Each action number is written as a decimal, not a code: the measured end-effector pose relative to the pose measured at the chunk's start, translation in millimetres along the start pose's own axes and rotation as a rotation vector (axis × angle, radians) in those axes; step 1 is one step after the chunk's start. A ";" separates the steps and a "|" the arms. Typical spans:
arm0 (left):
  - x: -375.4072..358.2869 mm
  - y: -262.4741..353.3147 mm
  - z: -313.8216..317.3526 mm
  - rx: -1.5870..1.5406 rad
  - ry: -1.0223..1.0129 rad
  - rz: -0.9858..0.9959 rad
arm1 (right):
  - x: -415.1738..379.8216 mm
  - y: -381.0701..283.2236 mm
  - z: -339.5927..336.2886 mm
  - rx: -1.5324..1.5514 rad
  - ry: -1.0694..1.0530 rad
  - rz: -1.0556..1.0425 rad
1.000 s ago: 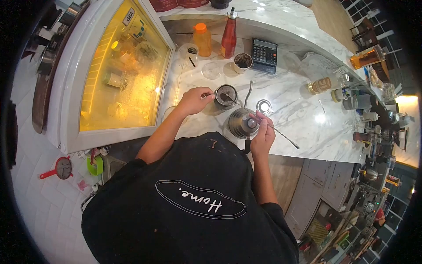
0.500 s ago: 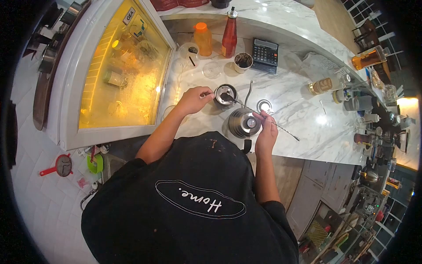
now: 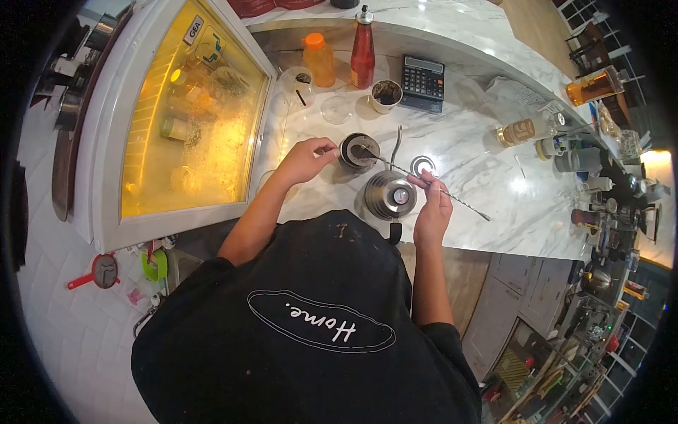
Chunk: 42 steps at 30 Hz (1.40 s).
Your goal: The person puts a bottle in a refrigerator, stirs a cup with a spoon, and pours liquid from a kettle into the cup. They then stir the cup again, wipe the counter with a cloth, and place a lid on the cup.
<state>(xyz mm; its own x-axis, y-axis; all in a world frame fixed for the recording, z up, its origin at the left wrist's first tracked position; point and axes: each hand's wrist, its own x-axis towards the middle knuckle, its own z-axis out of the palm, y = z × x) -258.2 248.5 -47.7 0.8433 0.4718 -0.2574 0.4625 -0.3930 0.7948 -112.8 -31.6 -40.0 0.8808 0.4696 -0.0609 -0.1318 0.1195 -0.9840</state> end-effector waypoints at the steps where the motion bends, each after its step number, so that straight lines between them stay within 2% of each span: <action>1: -0.7 -1.4 0.8 -0.008 -0.005 -0.002 | -0.4 -1.1 0.2 -0.023 -0.012 -0.009; 8: -0.6 -2.7 0.2 -0.025 -0.002 -0.002 | 2.6 -8.3 1.9 -0.069 -0.036 -0.036; 16: -1.2 -6.6 5.1 -0.054 0.030 0.013 | 13.1 -18.8 0.6 0.061 -0.030 -0.017; 21: -1.9 1.4 0.1 -0.098 -0.021 0.047 | 48.7 -29.9 4.8 0.060 0.034 0.045; 26: 1.5 0.4 0.6 -0.086 -0.032 0.050 | 91.4 -36.3 9.7 -0.077 0.050 0.025; 38: -0.7 0.8 2.0 -0.138 -0.001 0.055 | 168.7 1.9 17.5 -0.226 0.065 0.045; 42: -2.2 3.2 0.3 -0.133 -0.001 0.045 | 180.5 15.6 18.8 -0.274 0.059 -0.040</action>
<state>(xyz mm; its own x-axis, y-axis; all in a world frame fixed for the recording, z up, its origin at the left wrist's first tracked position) -258.5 246.1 -44.8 0.8625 0.4554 -0.2206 0.3843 -0.3058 0.8711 35.5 71.5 -63.1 0.9087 0.4169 -0.0226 0.0247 -0.1077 -0.9939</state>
